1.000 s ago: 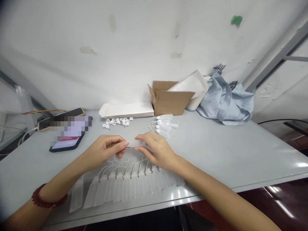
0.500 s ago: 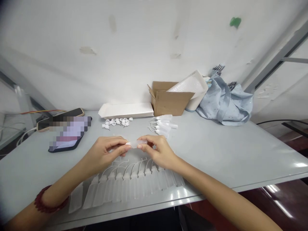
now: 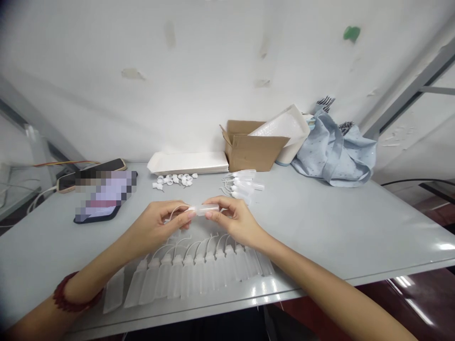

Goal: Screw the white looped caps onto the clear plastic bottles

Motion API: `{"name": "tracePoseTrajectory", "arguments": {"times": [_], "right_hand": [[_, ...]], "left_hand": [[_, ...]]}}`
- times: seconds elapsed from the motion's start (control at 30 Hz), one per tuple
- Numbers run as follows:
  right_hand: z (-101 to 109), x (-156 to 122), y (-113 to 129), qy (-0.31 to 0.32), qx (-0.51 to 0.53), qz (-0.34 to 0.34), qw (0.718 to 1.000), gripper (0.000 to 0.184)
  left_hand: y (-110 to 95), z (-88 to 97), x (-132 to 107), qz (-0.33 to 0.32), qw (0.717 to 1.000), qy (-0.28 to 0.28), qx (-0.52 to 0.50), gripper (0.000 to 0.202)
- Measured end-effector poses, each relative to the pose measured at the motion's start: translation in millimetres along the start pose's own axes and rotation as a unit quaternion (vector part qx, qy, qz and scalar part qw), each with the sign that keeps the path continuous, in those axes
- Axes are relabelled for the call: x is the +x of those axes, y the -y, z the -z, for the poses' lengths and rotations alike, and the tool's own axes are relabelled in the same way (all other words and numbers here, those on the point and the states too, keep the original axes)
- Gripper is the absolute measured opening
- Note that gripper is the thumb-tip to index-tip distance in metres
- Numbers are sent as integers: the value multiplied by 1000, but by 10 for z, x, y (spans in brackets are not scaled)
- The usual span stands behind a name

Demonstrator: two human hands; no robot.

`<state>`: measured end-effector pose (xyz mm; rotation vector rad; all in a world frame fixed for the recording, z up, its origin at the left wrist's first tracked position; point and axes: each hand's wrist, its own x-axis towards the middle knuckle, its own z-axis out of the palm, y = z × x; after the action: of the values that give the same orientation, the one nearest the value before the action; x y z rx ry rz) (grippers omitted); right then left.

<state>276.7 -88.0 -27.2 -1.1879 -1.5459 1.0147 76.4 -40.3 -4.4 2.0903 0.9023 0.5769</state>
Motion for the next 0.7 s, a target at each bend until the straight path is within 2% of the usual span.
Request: {"name": "tracePoseTrajectory", "arguments": {"times": [0.13, 0.23, 0.43, 0.7], "right_hand": [[10, -4, 2, -32, -37, 40, 998, 21], [11, -4, -9, -37, -44, 57, 997, 20], [12, -9, -36, -33, -63, 65, 995, 20], [29, -13, 40, 18, -18, 9, 1000, 24]], "left_hand": [[-13, 22, -11, 47, 995, 42, -83, 37], [-3, 29, -15, 46, 992, 52, -101, 37], [14, 35, -24, -25, 998, 45, -41, 38], [33, 12, -37, -111, 993, 8, 43, 30]]}}
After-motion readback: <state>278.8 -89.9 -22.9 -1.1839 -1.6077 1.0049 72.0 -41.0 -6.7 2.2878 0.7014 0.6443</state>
